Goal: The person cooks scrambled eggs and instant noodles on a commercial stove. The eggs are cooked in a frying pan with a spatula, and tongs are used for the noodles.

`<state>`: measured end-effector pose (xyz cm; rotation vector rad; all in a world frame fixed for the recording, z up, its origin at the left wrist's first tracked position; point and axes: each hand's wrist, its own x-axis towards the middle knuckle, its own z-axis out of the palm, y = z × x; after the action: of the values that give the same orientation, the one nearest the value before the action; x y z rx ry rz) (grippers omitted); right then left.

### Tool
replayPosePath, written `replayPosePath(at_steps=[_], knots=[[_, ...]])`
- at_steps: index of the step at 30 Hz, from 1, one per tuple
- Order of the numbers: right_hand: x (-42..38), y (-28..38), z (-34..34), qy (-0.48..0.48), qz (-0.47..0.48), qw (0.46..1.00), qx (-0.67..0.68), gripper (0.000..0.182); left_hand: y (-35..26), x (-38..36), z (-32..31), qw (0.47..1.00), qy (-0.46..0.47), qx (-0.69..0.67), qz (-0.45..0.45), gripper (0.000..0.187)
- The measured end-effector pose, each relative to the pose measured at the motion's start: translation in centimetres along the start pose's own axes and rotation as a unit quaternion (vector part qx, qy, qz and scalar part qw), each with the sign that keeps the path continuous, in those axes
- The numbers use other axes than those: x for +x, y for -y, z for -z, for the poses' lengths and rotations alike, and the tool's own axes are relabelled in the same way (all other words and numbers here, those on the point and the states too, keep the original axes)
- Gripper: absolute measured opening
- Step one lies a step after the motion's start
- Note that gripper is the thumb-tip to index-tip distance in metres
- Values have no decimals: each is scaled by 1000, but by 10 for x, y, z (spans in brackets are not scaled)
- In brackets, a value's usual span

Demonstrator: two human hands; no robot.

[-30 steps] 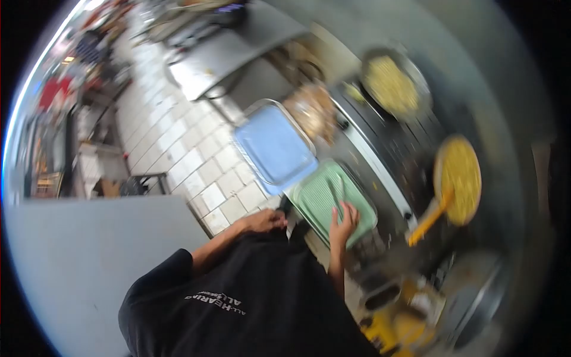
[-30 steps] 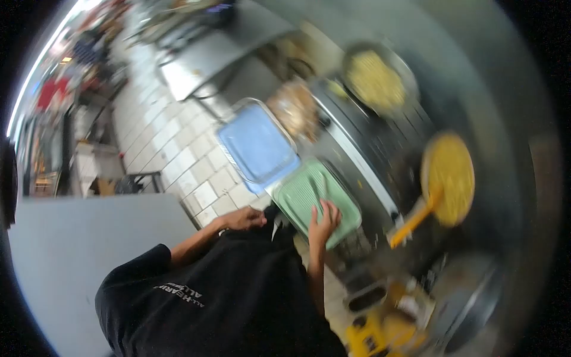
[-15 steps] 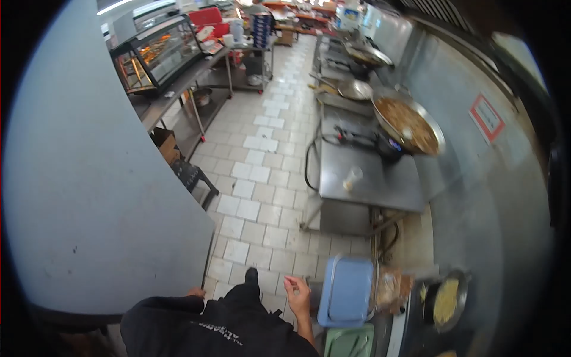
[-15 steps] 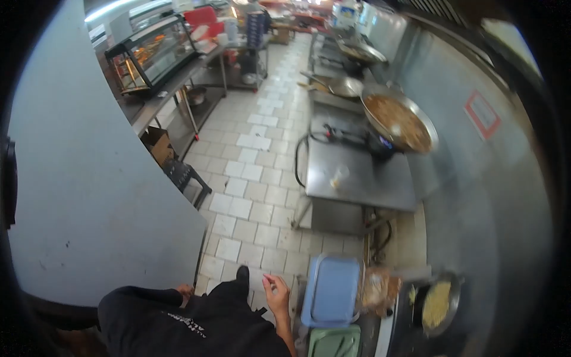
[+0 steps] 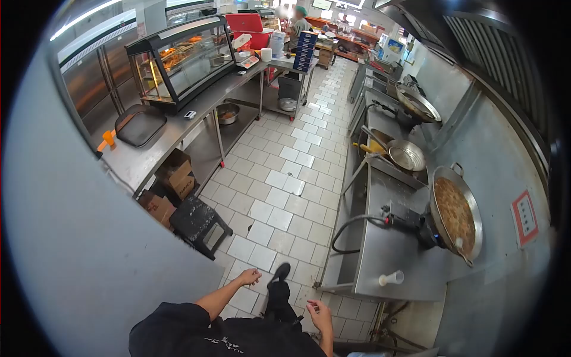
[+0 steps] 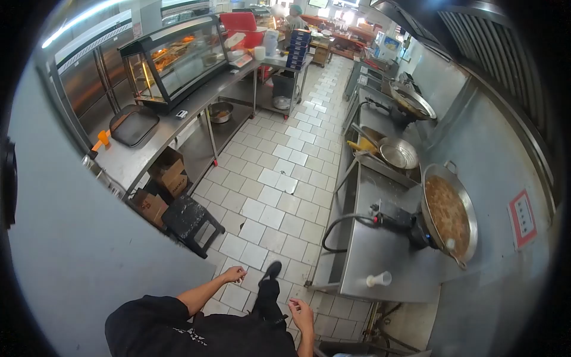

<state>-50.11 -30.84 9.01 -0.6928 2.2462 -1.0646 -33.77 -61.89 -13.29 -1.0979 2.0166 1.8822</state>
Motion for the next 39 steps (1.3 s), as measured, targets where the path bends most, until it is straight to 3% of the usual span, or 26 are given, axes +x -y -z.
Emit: replayPosePath(at_steps=[2,6,8,9,11,16,18,20,21,22,23,25,29,30,31,32,34,37,39], knots=[[49,-4,-2,4,-6,1000,-15,24,-10,41,29,1000,-7,4,-15,41],[177,11,-4,73,-27,997,-30,30,0,63,87,983,-44,-11,176,42],[249,27,-5,132,-29,989,-65,37,13,74,123,958,26,43,282,38],[294,39,-8,164,5,980,-110,39,0,73,144,957,17,48,287,38],[382,78,-15,203,79,963,-160,40,-8,56,160,947,-111,-108,283,34],[564,198,-35,230,239,943,-20,34,-40,89,191,931,-199,-157,263,34],[661,235,-58,264,230,936,-25,33,-50,148,219,914,-242,-209,250,34],[730,238,-80,297,225,927,-49,32,-31,196,243,971,-209,29,109,37],[760,237,-89,299,231,925,-52,32,-32,226,259,971,-214,25,107,37],[785,234,-96,285,211,933,-56,31,-39,255,266,970,-210,51,109,38],[806,226,-103,271,187,942,-60,31,-19,224,286,969,-203,78,114,38],[865,184,-120,297,179,937,-32,30,-51,294,327,967,-186,135,113,40],[917,142,-92,172,-177,962,119,27,-114,432,423,955,-130,245,104,42],[919,112,-82,128,-242,956,103,26,-145,519,442,950,-106,272,109,42],[936,91,-75,83,-292,948,91,25,-163,535,459,942,-93,303,108,43],[940,77,-62,56,-352,925,129,26,-251,557,491,954,-108,76,270,41],[946,62,-46,-4,-431,886,172,30,-304,648,541,961,-159,-146,173,32],[995,30,-51,-14,-453,879,150,30,-451,731,614,966,-185,-180,12,25],[1012,-28,-97,23,-451,879,154,26,-518,783,648,964,-197,-171,-42,24]])
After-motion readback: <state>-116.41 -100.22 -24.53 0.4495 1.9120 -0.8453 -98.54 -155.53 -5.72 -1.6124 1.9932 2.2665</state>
